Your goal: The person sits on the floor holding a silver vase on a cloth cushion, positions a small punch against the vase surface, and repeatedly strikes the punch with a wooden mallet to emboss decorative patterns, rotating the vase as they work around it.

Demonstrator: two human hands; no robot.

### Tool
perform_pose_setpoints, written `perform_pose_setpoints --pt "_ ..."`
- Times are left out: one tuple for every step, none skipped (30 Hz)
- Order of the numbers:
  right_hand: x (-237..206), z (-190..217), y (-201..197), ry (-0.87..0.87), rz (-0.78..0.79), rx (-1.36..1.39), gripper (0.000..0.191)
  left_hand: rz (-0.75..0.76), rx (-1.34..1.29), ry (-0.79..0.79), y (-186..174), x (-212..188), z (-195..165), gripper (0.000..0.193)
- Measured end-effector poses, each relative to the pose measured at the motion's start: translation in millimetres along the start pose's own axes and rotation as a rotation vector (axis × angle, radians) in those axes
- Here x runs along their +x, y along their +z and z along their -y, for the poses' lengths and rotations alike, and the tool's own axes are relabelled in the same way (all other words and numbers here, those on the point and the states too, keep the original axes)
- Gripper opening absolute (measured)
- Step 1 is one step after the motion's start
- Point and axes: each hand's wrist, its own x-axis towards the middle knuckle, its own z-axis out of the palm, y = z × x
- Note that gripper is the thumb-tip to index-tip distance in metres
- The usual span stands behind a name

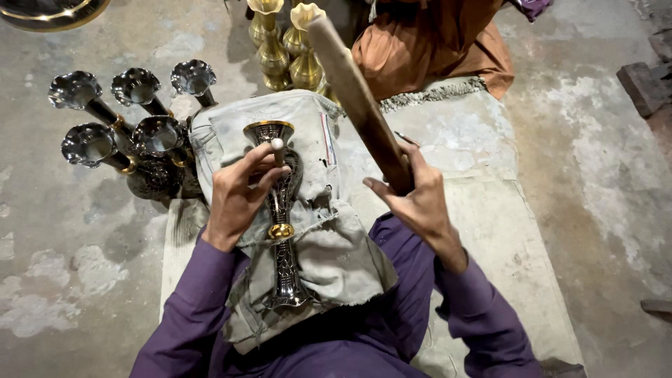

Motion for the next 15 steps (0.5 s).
perform_pose_setpoints --pt "4 5 -4 -0.069 0.008 -0.062 0.053 -0.009 -0.006 0.011 1 -1 0 0.044" --pt "8 10 -9 -0.138 0.014 -0.125 0.048 -0.02 0.004 0.019 2 -1 1 0.044" --pt "12 15 -14 -0.207 0.021 -0.188 0.042 -0.031 0.013 0.027 3 -2 1 0.043" --pt "15 21 -16 -0.231 0.007 -0.226 0.043 -0.044 0.021 0.035 4 -3 2 0.043" --pt "17 26 -19 -0.253 -0.005 -0.264 0.045 -0.048 0.008 0.041 5 -4 3 0.043" --pt "20 32 -20 -0.275 -0.016 -0.301 0.047 -0.051 -0.006 0.046 5 -5 4 0.042" --pt "23 36 -21 -0.287 0.004 -0.2 0.045 -0.056 -0.019 0.051 6 -6 5 0.042" --pt "27 40 -21 -0.298 0.025 -0.099 0.044 -0.058 -0.019 0.049 6 -7 6 0.042" --pt "31 44 -21 -0.309 0.046 0.003 0.042 -0.06 -0.018 0.048 6 -8 7 0.042" --pt "34 46 -22 -0.295 0.106 -0.162 0.043 -0.062 -0.019 0.046 7 -8 8 0.041" --pt "36 47 -22 -0.279 0.168 -0.326 0.044 -0.056 0.041 0.043 7 -9 8 0.04" --pt "38 48 -21 -0.262 0.229 -0.49 0.046 -0.049 0.101 0.042 7 -9 8 0.038" --pt "39 49 -20 -0.27 0.17 -0.477 0.043 -0.041 0.16 0.044 7 -8 8 0.037" --pt "40 48 -18 -0.278 0.111 -0.465 0.041 -0.043 0.112 0.053 7 -7 7 0.039" --pt "40 47 -17 -0.287 0.056 -0.452 0.038 -0.045 0.064 0.058 7 -6 6 0.041"
